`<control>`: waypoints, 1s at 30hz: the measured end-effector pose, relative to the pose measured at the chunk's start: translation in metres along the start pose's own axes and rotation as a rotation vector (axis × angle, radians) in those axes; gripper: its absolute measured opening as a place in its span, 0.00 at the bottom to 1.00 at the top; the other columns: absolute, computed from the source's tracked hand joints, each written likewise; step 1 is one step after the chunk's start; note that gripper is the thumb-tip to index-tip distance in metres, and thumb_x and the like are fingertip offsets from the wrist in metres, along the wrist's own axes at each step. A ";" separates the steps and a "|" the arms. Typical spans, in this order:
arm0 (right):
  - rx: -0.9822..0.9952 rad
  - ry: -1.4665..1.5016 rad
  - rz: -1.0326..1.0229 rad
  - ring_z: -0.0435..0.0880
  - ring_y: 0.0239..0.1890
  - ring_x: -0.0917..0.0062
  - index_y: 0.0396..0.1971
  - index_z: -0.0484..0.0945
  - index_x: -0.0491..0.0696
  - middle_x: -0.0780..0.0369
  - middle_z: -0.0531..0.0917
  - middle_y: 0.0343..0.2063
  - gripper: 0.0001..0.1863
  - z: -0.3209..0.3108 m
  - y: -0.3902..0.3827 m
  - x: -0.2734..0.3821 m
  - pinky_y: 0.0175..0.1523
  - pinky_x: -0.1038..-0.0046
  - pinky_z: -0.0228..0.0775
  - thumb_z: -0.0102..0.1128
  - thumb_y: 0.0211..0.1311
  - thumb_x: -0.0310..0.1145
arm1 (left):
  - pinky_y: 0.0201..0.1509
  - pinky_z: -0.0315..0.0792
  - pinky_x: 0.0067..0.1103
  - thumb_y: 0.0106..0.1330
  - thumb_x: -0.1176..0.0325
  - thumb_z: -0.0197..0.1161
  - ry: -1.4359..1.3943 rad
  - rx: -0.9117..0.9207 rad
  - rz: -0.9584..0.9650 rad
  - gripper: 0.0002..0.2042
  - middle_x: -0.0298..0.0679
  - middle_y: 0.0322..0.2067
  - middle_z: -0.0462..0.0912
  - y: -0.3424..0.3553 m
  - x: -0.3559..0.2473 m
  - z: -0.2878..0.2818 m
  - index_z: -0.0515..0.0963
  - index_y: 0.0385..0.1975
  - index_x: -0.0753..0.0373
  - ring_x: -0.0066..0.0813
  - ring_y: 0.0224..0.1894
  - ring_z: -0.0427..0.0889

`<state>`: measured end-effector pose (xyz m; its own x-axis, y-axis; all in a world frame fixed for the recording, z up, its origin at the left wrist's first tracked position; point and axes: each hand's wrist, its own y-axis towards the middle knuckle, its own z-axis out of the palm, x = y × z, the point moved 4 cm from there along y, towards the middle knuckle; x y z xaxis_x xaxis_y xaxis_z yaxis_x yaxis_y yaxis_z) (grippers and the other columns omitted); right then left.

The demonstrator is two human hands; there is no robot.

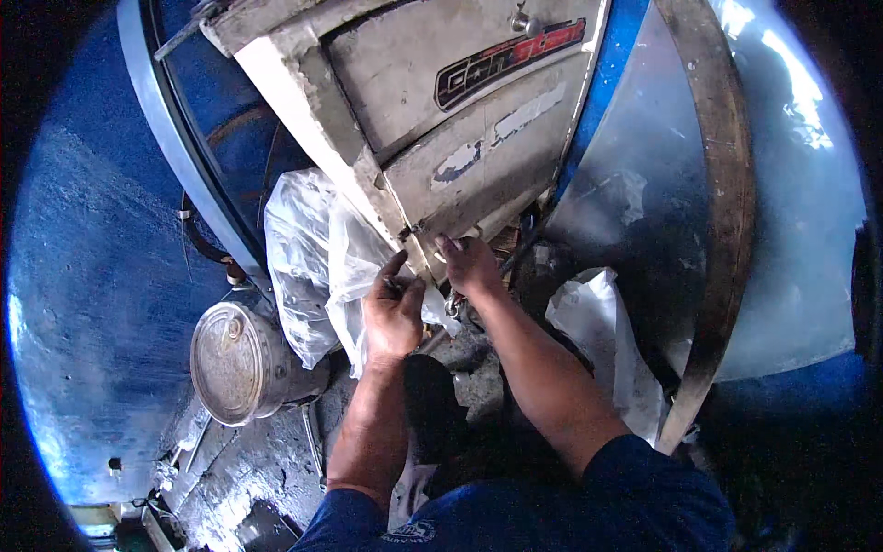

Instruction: The person retrieves tools and parts from a cabinet, walks to an open vehicle engine bay, and uses an inspection mirror and a light while working inside the engine compartment by hand.

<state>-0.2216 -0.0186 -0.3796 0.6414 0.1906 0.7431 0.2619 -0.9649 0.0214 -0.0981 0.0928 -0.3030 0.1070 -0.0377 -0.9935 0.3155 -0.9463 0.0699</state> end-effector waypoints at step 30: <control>0.183 1.386 -0.073 0.78 0.40 0.75 0.43 0.77 0.45 0.63 0.80 0.37 0.12 -0.043 -0.026 0.035 0.50 0.71 0.70 0.56 0.58 0.22 | 0.31 0.71 0.25 0.63 0.68 0.60 0.266 0.124 0.269 0.09 0.43 0.21 0.79 0.007 0.000 0.013 0.77 0.30 0.70 0.26 0.25 0.76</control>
<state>-0.2369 0.0058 -0.3259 -0.5750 -0.1966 0.7942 0.4212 -0.9033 0.0814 -0.1079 0.0821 -0.3036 0.4159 -0.2205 -0.8823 0.1284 -0.9462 0.2970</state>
